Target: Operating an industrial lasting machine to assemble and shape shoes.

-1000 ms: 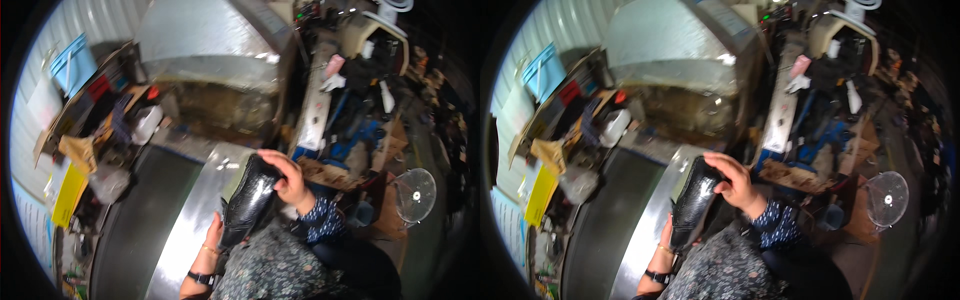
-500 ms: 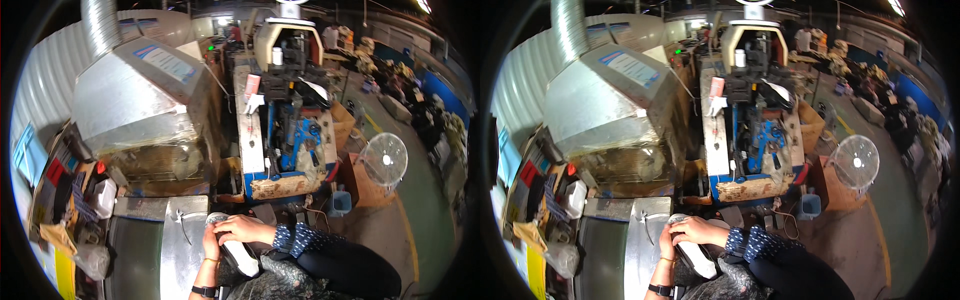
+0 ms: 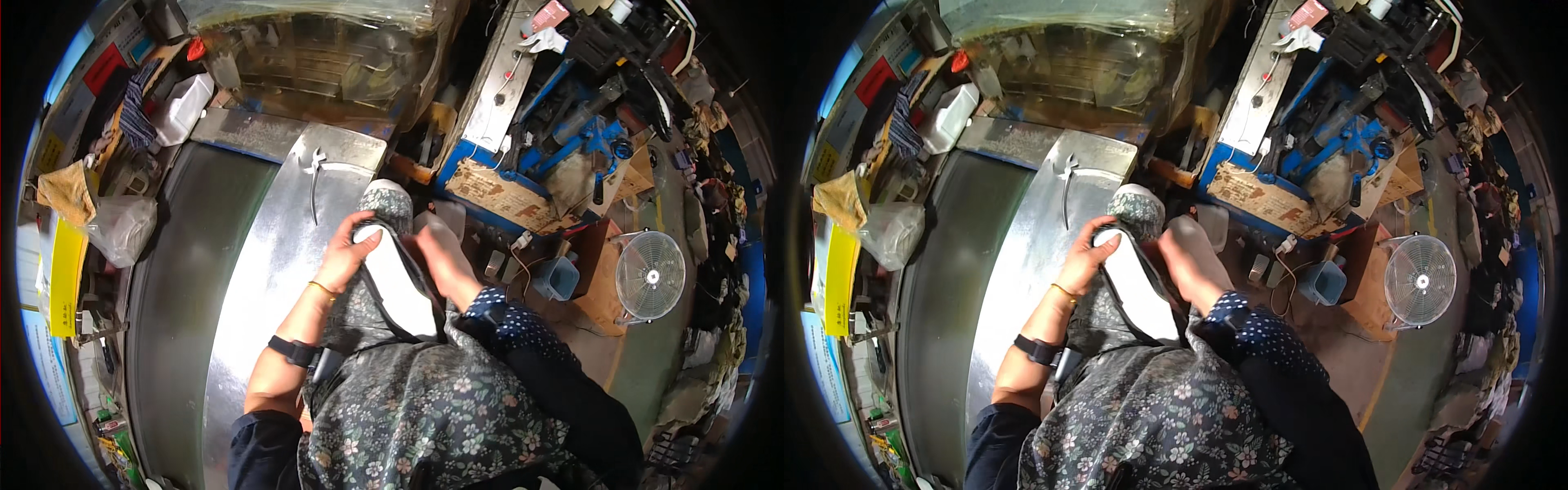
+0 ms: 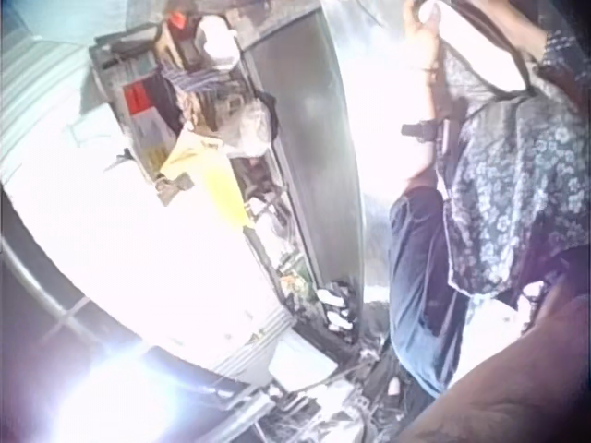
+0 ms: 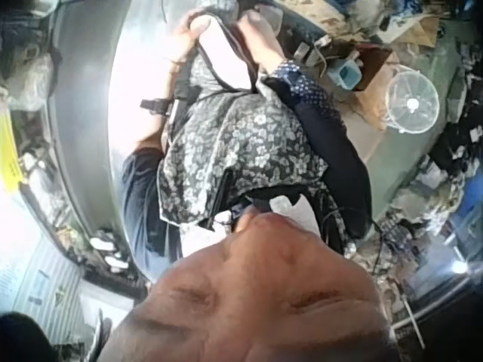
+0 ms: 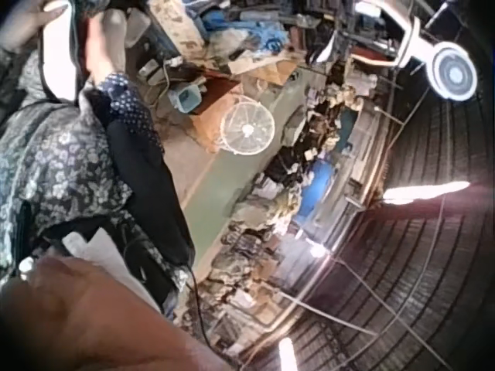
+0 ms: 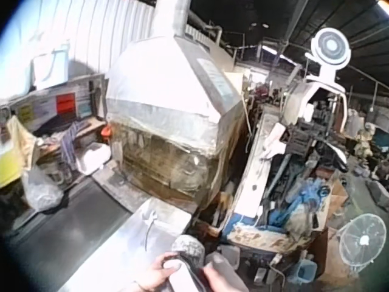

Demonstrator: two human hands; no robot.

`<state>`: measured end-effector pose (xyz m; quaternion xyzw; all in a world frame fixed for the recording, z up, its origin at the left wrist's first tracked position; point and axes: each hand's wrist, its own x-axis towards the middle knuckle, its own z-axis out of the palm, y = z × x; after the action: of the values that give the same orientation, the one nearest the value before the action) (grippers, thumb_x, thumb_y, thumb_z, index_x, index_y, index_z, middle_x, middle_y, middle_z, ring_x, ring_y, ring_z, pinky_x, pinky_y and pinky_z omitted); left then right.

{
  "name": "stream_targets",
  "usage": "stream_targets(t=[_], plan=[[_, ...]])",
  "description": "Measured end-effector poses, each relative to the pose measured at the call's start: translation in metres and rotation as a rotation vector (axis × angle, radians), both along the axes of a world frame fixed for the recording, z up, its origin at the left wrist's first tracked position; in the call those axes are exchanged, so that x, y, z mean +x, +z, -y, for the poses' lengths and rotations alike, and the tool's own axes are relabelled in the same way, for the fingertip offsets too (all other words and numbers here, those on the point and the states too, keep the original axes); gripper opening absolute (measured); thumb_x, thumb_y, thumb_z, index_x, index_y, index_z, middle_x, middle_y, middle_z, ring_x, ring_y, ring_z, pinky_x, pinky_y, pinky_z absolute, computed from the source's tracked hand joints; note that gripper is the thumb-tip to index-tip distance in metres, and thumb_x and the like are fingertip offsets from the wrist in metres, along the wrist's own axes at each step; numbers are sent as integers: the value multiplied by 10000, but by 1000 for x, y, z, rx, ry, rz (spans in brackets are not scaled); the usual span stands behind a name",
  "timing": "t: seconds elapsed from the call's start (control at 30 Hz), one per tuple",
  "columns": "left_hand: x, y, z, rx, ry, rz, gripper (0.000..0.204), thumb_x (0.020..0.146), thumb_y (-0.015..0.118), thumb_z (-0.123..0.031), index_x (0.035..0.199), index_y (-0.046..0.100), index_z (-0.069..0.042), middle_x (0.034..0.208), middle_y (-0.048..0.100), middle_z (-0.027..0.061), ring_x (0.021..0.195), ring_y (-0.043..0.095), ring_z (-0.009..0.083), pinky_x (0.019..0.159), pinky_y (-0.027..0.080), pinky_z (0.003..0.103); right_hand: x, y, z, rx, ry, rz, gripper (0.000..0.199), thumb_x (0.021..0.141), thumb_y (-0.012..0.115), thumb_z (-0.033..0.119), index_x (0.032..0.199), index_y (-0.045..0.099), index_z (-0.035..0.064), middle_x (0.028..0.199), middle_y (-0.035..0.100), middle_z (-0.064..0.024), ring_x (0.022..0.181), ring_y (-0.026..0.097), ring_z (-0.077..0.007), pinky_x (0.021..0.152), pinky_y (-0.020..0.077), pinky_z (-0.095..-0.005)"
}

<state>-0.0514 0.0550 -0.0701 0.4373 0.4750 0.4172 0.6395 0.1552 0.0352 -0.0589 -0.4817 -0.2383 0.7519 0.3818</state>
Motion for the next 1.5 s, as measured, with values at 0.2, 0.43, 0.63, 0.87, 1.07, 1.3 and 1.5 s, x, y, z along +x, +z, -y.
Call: stream_targets(t=[0.2,0.43,0.63,0.87,1.07,1.3,1.5], plan=[[13,-17,6,88,70,-106,436,898,718,-123,1276,524,-27,1067,634,81,971,582,148,848,489,274,-11,-54,15,412,391,723,605,1049,326,472,1144,625,-46,1054,675,-261,926,668,-401,844,521,-426],[25,-32,-19,96,70,-295,451,882,730,-183,1228,528,23,965,661,121,827,610,166,735,512,304,-27,-21,4,1218,186,1584,201,938,546,136,1019,578,-45,626,619,-111,540,638,-303,494,518,-390],[25,-29,-23,154,-57,-295,465,907,701,-186,1273,512,29,1106,651,131,958,626,197,875,503,301,10,-43,50,615,208,372,523,1064,404,275,1438,370,-88,1471,421,-242,1396,386,-312,1142,305,-391],[10,-51,18,-99,416,-112,527,1046,424,-400,1286,587,40,1231,625,172,1197,555,242,1098,361,360,-34,-42,34,281,98,395,727,1031,472,458,1509,254,-45,1428,483,-218,1316,473,-259,1068,382,-324],[-4,12,29,350,86,-1502,384,1009,440,-334,846,549,-4,742,674,250,605,664,407,533,531,498,-63,-35,52,533,217,636,740,1045,408,413,1532,107,-57,1517,312,-313,1421,332,-375,1147,290,-374],[-3,-7,70,330,234,-843,494,1022,427,-386,1222,537,52,864,659,317,793,653,486,711,520,528,-54,-55,50,600,178,514,716,1061,382,386,1522,88,-77,1541,255,-318,1460,245,-397,1175,238,-396],[-41,-13,-36,-257,25,-422,950,962,172,-726,1008,690,69,897,699,249,838,687,368,813,524,427,-6,-49,-49,235,185,231,729,1003,332,642,1344,488,16,1116,645,-83,1049,603,-163,864,488,-292]])
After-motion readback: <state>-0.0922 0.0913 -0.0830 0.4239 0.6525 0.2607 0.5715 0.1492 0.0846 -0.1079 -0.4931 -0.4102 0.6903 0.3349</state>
